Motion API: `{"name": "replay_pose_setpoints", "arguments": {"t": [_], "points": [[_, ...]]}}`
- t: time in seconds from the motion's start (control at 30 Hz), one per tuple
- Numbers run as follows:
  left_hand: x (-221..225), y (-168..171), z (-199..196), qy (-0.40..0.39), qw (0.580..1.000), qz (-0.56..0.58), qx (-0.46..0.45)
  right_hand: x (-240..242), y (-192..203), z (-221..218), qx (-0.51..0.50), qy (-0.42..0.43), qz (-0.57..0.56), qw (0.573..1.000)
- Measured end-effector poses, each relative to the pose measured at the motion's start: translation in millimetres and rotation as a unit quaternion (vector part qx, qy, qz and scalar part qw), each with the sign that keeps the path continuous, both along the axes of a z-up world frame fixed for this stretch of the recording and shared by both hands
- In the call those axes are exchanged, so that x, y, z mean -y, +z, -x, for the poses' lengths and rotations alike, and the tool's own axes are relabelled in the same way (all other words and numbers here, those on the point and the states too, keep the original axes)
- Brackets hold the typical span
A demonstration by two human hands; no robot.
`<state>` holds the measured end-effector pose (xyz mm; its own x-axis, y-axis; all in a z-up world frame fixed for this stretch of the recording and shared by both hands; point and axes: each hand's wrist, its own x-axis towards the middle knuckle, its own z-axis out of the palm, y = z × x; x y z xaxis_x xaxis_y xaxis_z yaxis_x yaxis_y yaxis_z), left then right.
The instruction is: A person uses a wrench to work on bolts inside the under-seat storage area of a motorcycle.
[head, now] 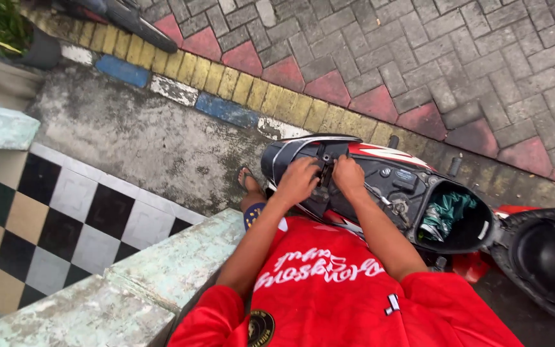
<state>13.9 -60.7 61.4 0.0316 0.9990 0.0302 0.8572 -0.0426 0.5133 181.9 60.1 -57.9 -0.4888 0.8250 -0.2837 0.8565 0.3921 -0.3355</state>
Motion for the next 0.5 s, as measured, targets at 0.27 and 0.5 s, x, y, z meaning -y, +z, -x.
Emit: {"name": "replay_pose_setpoints", "arguments": {"t": [0.27,0.5], "points": [[17.2,10.8,18.3,0.083,0.993,-0.068,-0.043,-0.5,37.9,-4.7,-0.058,0.020,-0.024,0.998],[30.5,-17.0,-8.5,0.044,0.996,-0.053,-0.050,0.1,10.7,-2.8,-0.053,0.056,-0.104,0.992]]}}
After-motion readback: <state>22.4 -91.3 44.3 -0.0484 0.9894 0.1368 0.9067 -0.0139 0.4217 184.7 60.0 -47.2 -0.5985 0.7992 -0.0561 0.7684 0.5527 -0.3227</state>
